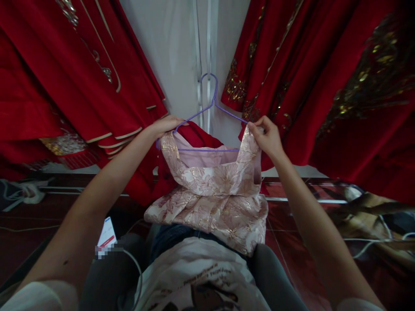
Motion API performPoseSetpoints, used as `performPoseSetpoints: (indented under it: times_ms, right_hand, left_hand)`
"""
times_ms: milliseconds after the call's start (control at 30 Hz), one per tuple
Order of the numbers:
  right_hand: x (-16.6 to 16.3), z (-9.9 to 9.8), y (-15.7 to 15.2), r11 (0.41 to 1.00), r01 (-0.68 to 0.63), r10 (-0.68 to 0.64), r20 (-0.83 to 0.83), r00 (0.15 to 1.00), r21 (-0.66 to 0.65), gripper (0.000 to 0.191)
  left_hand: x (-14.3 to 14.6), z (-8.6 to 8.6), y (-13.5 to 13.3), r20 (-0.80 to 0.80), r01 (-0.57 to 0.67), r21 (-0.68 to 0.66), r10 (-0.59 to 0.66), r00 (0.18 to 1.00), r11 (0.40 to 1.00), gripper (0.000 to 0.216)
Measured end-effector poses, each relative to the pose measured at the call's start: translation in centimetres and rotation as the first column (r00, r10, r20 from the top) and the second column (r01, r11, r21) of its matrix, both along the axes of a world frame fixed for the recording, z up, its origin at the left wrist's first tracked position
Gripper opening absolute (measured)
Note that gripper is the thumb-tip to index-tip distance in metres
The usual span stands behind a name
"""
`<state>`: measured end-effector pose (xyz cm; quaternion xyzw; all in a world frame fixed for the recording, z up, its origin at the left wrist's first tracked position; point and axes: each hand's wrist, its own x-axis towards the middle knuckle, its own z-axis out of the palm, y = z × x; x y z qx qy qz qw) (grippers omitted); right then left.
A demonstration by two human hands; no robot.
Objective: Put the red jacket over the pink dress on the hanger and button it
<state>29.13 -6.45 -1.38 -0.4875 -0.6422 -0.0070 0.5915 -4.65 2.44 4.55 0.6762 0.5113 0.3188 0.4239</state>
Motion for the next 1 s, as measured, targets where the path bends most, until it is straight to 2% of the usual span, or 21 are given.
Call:
performPoseSetpoints:
  times_ms: [167,233,300,333,433,500,567,700,733,800,867,933,1000]
  right_hand:
    - [-0.1,0.9,-1.0,0.996,0.058,-0.053,0.078,0.995,-0.061,0.041]
    - [0.1,2.0,-0.4,0.986,0.070,-0.049,0.142,0.989,-0.148,0.050]
    - [0.1,3.5,1.1,0.953,0.021,0.033,0.171,0.985,-0.304,0.058]
    - [-0.1,4.3,2.1,0.914,-0.049,0.120,0.154,0.981,-0.402,0.059]
    - [-1.2,6.1,5.3,0.717,-0.302,0.398,0.013,0.917,-0.628,0.051]
    - [-2.4,6.6,7.1,0.624,-0.336,0.444,-0.034,0.895,-0.705,0.049]
    - [-3.4,6.6,8.1,0.562,-0.344,0.449,-0.072,0.891,-0.752,0.053]
    - [-4.6,5.8,8.6,0.382,-0.483,0.521,-0.248,0.817,-0.788,0.060]
    - [-4.7,5.7,8.5,0.369,-0.499,0.513,-0.277,0.813,-0.784,0.056]
    - [-4.7,5.5,8.5,0.419,-0.493,0.459,-0.291,0.839,-0.762,0.042]
    - [-4.6,5.5,8.4,0.516,-0.463,0.400,-0.275,0.874,-0.721,0.029]
    - [-4.5,5.7,8.4,0.628,-0.420,0.347,-0.248,0.904,-0.655,0.030]
    - [-4.3,5.8,8.3,0.711,-0.382,0.308,-0.227,0.924,-0.591,0.037]
  left_hand:
    - [-1.1,-0.5,0.8,-0.003,-0.034,0.178,0.035,0.999,0.984,0.025]
    - [-0.5,0.0,1.0,0.004,-0.047,0.257,0.048,0.999,0.965,0.028]
    - [0.8,0.8,1.0,-0.006,-0.027,0.295,0.030,1.000,0.955,0.030]
    - [1.7,1.3,0.9,-0.015,-0.002,0.295,0.006,1.000,0.955,0.030]
    - [4.6,2.8,1.0,-0.037,0.107,0.258,-0.100,0.994,0.960,0.029]
    - [6.1,3.4,1.3,-0.067,0.158,0.219,-0.147,0.987,0.963,0.025]
    - [6.9,3.7,1.8,-0.114,0.175,0.171,-0.157,0.981,0.970,0.019]
    - [6.6,3.6,2.9,-0.172,0.181,0.138,-0.156,0.973,0.974,0.016]
    - [6.5,3.4,3.0,-0.174,0.182,0.148,-0.155,0.972,0.972,0.017]
    - [6.2,3.2,3.1,-0.165,0.181,0.167,-0.154,0.974,0.969,0.021]
    - [5.9,3.1,3.1,-0.148,0.182,0.197,-0.155,0.977,0.963,0.025]
    - [5.6,3.2,3.1,-0.146,0.198,0.257,-0.165,0.975,0.946,0.031]
    - [5.1,3.5,3.1,-0.180,0.242,0.318,-0.192,0.965,0.917,0.036]
